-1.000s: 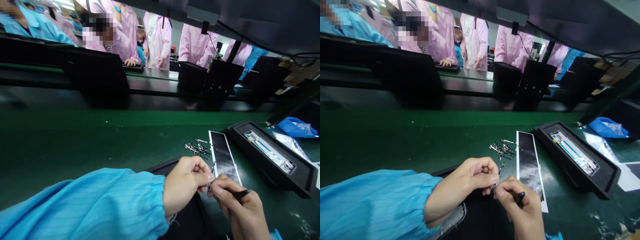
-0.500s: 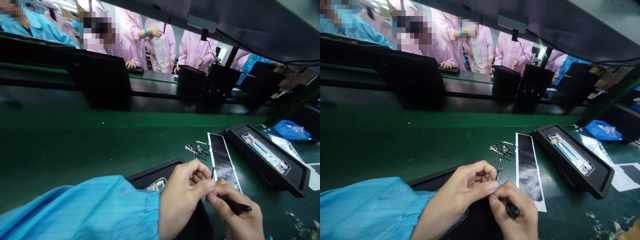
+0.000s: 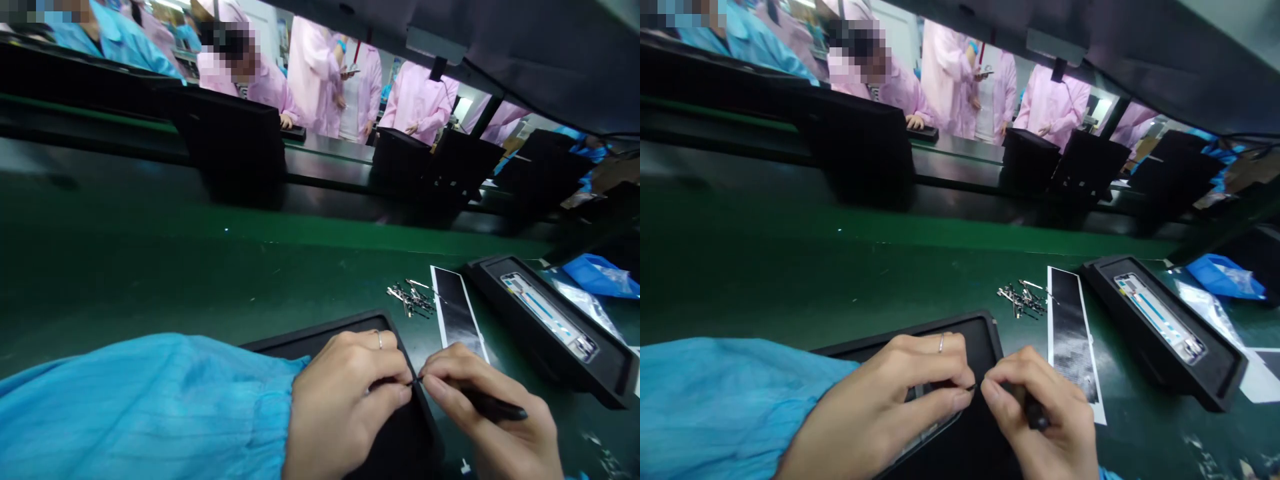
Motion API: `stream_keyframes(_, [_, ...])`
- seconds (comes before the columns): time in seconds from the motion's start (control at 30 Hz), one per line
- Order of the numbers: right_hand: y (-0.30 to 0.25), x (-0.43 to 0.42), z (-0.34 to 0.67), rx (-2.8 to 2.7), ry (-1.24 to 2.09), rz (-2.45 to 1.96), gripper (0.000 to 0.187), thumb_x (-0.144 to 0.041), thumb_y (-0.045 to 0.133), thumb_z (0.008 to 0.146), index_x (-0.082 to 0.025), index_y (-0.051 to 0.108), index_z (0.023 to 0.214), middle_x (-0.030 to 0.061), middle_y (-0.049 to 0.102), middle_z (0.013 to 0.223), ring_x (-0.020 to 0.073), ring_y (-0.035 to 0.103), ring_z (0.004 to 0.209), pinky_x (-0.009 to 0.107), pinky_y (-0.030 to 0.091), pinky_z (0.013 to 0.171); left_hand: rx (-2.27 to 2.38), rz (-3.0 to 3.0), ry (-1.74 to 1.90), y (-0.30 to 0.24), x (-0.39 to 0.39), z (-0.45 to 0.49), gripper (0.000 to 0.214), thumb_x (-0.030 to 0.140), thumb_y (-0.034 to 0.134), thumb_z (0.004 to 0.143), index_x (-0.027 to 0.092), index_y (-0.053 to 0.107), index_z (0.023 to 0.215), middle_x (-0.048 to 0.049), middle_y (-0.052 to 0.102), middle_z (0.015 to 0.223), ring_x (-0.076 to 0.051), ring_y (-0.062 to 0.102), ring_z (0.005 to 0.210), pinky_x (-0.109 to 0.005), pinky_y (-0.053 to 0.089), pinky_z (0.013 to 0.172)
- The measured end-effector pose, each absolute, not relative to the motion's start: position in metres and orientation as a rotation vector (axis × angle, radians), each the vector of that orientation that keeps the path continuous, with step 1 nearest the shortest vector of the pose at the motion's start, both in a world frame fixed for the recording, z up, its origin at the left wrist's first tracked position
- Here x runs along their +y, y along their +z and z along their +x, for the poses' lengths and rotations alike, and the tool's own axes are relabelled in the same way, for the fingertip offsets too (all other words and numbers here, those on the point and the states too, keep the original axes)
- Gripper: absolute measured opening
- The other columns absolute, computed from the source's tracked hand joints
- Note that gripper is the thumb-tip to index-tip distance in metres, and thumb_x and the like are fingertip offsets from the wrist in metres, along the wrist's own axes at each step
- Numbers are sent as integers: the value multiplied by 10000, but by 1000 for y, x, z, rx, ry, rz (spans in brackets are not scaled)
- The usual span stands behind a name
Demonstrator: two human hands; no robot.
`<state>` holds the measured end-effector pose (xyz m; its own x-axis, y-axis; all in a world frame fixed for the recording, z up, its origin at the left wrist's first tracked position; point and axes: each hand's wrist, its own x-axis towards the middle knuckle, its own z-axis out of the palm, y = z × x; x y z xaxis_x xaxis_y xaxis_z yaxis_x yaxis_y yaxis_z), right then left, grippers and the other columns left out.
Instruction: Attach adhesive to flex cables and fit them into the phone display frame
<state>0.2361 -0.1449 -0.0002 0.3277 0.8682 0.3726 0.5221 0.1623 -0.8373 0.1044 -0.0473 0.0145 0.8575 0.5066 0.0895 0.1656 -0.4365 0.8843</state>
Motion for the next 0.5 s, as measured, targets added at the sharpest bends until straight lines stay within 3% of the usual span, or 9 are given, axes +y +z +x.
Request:
stream_keyframes(0.2, [11,-136,224,-1609,436,-1483,117,-106,539,775,-220,564,774,-32,573,694,91,561,625,166,426,534,438,2452,624,19,-42,74,183,63,441,790,129,558,667,-31,528,703,-153,443,661,-277,334,597])
stream_keyframes(0.5, [-2,-118,208,-1711,354,-1412,123,-129,546,772,-242,559,818,-38,603,737,87,584,638,136,436,513,527,2426,643,8,-37,56,155,80,488,789,126,537,650,-7,521,683,-136,424,639,-275,338,587])
